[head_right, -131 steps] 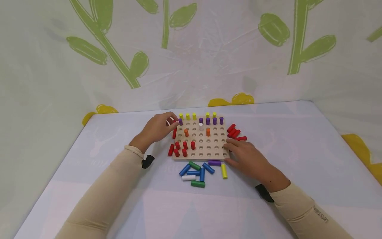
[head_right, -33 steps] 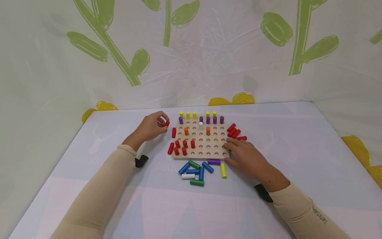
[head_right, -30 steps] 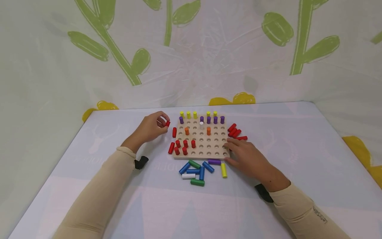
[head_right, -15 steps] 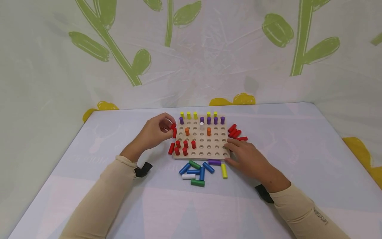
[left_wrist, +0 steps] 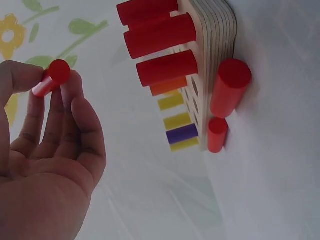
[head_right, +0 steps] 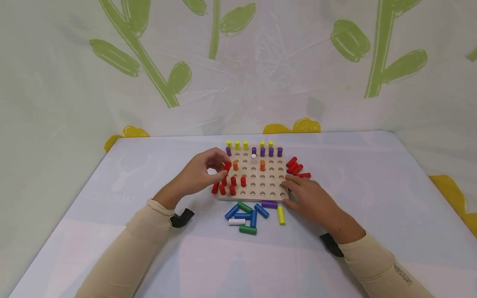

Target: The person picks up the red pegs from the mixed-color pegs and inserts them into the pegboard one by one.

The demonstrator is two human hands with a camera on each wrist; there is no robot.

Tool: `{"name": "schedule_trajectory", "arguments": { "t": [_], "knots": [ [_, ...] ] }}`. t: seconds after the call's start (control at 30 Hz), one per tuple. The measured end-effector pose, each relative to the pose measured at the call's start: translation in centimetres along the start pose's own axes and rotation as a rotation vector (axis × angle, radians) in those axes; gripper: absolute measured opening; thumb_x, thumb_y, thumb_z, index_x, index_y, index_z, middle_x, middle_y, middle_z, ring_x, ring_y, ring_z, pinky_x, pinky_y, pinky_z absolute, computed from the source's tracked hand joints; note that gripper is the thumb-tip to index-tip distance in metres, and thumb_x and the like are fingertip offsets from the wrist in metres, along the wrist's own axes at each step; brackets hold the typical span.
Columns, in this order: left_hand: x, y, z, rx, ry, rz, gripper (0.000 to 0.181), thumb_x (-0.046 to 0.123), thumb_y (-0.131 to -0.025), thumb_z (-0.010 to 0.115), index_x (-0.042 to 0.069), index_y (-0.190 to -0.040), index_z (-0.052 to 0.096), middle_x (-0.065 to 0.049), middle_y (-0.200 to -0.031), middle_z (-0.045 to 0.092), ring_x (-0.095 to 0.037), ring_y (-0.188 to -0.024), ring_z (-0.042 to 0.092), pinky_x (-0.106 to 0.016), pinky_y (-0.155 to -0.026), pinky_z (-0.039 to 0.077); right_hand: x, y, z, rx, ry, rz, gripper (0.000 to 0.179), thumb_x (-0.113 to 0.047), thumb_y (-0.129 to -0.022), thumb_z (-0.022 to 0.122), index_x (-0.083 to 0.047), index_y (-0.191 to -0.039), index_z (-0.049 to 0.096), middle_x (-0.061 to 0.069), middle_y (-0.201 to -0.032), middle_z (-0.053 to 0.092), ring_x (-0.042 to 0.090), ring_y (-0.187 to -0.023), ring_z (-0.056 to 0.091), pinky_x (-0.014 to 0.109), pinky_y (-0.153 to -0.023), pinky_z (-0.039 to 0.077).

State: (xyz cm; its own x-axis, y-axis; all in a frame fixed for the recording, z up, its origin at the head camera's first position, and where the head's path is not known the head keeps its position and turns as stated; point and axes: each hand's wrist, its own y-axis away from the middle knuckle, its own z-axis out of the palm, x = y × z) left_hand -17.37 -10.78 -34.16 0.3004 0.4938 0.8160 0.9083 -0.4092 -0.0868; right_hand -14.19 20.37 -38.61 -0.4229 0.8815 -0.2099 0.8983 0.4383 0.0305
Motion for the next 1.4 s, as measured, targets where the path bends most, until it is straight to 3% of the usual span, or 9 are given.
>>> {"name": "schedule_trajectory", "arguments": {
  "t": [0.37, 0.6, 0.97, 1.27, 1.4],
  "knots": [
    [-0.5, -0.1, 0.9, -0.040, -0.023, -0.011, 0.034, 0.011, -0.091, 0.071, 0.016, -0.124, 0.062, -0.001, -0.121, 0.066, -0.016, -0.101, 0.064, -0.040, -0.094, 0.056, -0.1, 0.1, 0.0, 0.015, 0.003, -0.014, 0.057, -0.032, -0.085, 0.079, -0.011, -0.136, 0.061, 0.018, -0.146, 0.053, 0.044, -0.130, 0.052, 0.059, -0.100, 0.049],
    [-0.2, -0.1, 1.5, -0.085, -0.065, -0.021, 0.031, 0.015, -0.092, 0.073, 0.014, -0.122, 0.065, 0.003, -0.115, 0.068, -0.014, -0.098, 0.065, -0.028, -0.087, 0.057, 0.0, 0.1, 0.0, 0.020, 0.007, -0.015, 0.057, -0.032, -0.086, 0.079, -0.011, -0.136, 0.061, 0.018, -0.146, 0.053, 0.045, -0.130, 0.052, 0.060, -0.100, 0.049],
    [-0.1, 0.1, 2.3, -0.090, -0.167, 0.039, 0.023, 0.016, -0.091, 0.075, 0.018, -0.112, 0.067, 0.007, -0.100, 0.071, -0.008, -0.093, 0.064, -0.028, -0.087, 0.055, -0.1, 0.2, 0.1, 0.023, 0.002, -0.015, 0.057, -0.032, -0.086, 0.079, -0.011, -0.136, 0.061, 0.018, -0.146, 0.053, 0.044, -0.130, 0.052, 0.060, -0.100, 0.049],
    [0.0, 0.2, 2.8, -0.098, -0.264, 0.003, 0.021, 0.022, -0.090, 0.076, 0.022, -0.110, 0.069, 0.010, -0.091, 0.067, -0.009, -0.085, 0.061, -0.019, -0.071, 0.054, -0.1, 0.1, 0.0, 0.025, -0.005, -0.007, 0.058, -0.033, -0.085, 0.080, -0.012, -0.136, 0.061, 0.018, -0.145, 0.054, 0.044, -0.130, 0.052, 0.059, -0.100, 0.049],
    [0.0, 0.3, 3.1, -0.113, -0.299, 0.018, 0.020, 0.023, -0.090, 0.076, 0.022, -0.108, 0.070, 0.010, -0.085, 0.064, -0.011, -0.081, 0.059, -0.020, -0.067, 0.052, -0.1, 0.1, 0.0, 0.020, -0.002, -0.003, 0.058, -0.033, -0.085, 0.080, -0.011, -0.136, 0.061, 0.018, -0.145, 0.054, 0.045, -0.130, 0.052, 0.059, -0.100, 0.049]
  ]
}}
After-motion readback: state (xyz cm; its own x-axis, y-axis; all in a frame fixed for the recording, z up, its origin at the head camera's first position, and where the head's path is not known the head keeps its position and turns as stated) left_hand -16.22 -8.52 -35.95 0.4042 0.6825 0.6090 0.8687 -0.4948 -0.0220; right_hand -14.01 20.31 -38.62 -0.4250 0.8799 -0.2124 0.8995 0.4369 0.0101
